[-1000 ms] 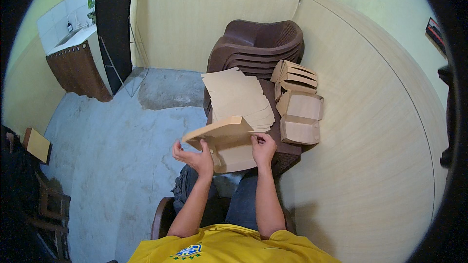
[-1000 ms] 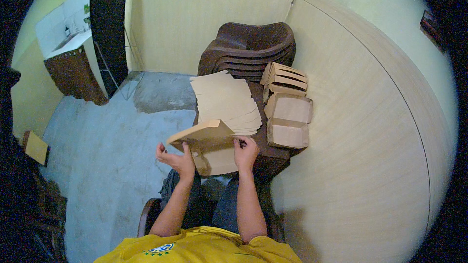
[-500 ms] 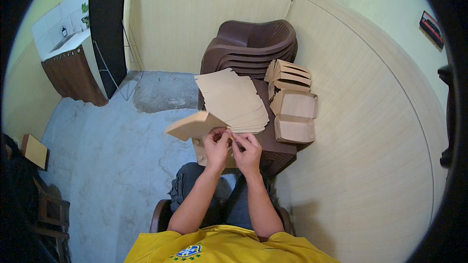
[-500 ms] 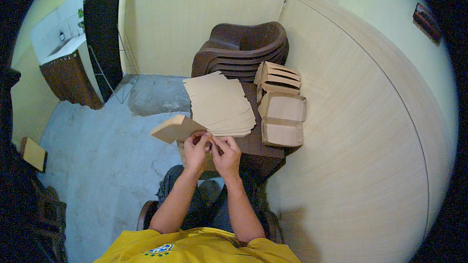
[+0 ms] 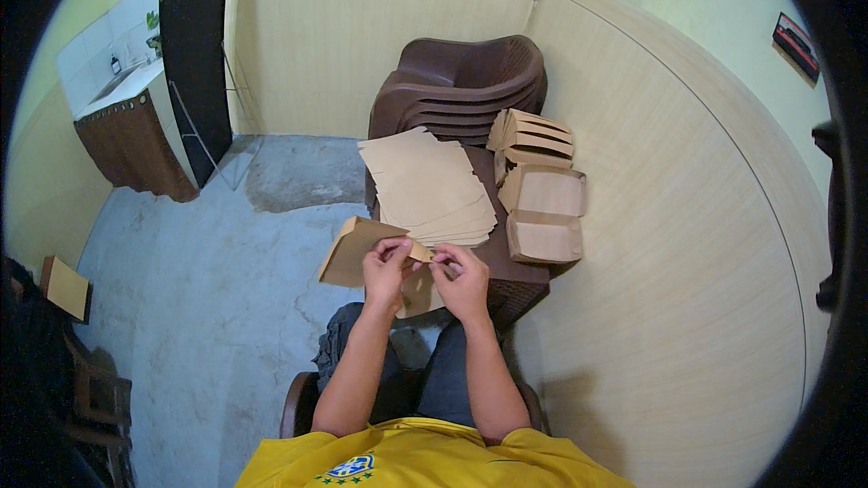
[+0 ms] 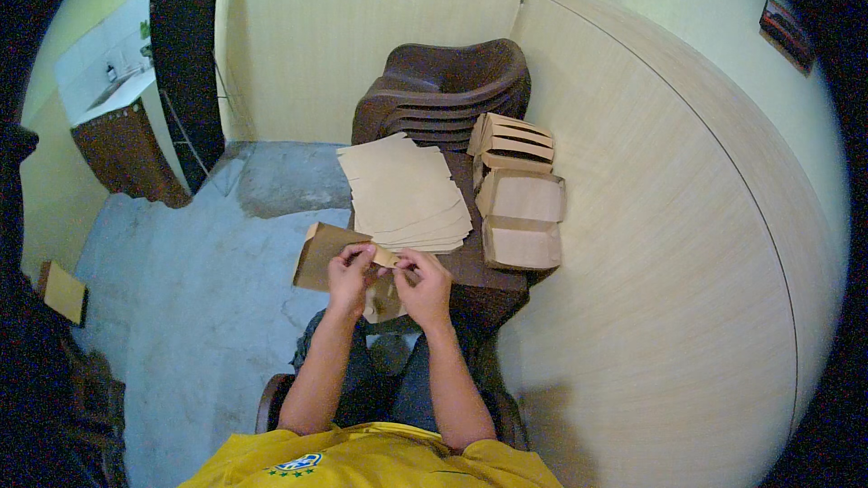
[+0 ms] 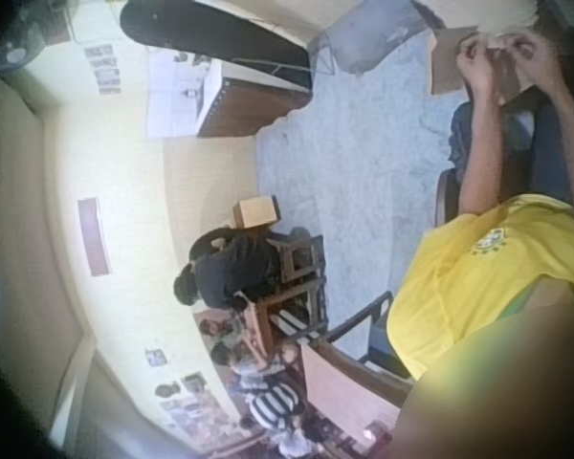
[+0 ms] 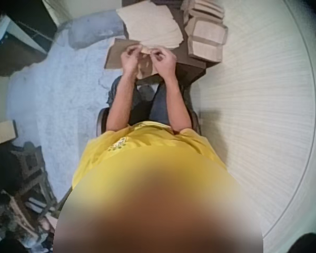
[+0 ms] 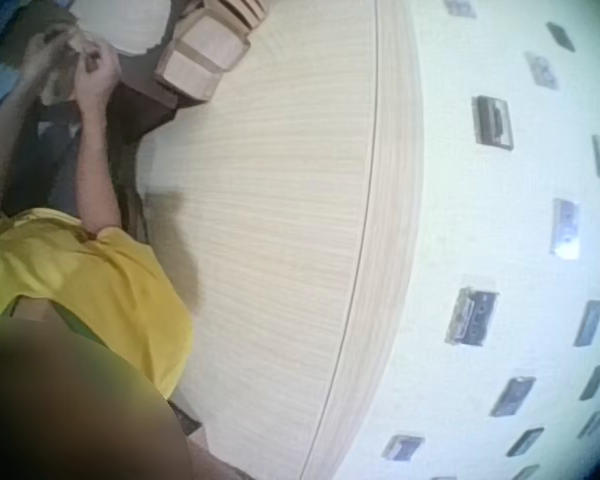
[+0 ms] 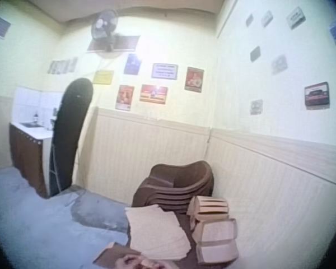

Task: The person folds flat cardboard pieces into small boxes by hand. They pick up each piece, fold the flaps, and place the finished boxes into a stack on the table.

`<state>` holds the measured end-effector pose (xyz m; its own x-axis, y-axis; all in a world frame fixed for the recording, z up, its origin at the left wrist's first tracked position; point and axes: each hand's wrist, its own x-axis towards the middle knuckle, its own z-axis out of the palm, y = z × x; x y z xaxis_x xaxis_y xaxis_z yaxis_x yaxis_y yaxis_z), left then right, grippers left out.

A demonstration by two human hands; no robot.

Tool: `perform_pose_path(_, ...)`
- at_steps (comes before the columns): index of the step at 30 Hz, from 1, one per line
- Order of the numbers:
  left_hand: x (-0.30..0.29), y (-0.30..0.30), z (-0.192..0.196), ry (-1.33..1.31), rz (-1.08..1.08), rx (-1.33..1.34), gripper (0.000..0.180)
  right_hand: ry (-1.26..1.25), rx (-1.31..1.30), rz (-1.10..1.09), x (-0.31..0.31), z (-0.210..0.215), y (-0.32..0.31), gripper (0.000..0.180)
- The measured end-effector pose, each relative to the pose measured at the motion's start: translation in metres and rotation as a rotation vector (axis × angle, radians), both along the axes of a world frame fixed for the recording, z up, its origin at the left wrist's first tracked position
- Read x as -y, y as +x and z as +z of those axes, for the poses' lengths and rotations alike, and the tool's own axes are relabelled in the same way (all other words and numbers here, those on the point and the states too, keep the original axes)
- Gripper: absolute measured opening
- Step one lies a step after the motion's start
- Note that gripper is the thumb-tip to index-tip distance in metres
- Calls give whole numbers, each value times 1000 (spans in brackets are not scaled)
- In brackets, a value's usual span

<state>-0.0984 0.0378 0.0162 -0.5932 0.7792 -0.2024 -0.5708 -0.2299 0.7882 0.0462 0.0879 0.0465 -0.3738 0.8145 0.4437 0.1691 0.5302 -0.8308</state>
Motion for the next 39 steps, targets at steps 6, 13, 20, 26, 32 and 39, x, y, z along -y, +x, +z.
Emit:
perform_pose_path(6, -4, -1, -5, -42, -38, -165, 15, -223, -106, 35, -7, -3, -1, 32)
perform_pose_path(13, -9, 39, -15, 39, -78, -217, 23, -516, -322, -170, -11, -7, 0, 34)
perform_pose_path(20, -11, 44, -13, 14, -136, -209, 23, -440, -342, -246, -13, -12, 5, 21)
perform_pose_path(26, -14, 52, -16, 8, -129, -163, 29, -362, -271, -219, -14, -18, 11, 10)
perform_pose_path(32, -22, 52, -20, 24, -153, 97, 31, -353, -270, -215, -15, -21, 11, 8)
perform_pose_path(39, -23, 58, -25, 54, -116, 94, 25, -304, -193, -105, -17, -25, 14, 14)
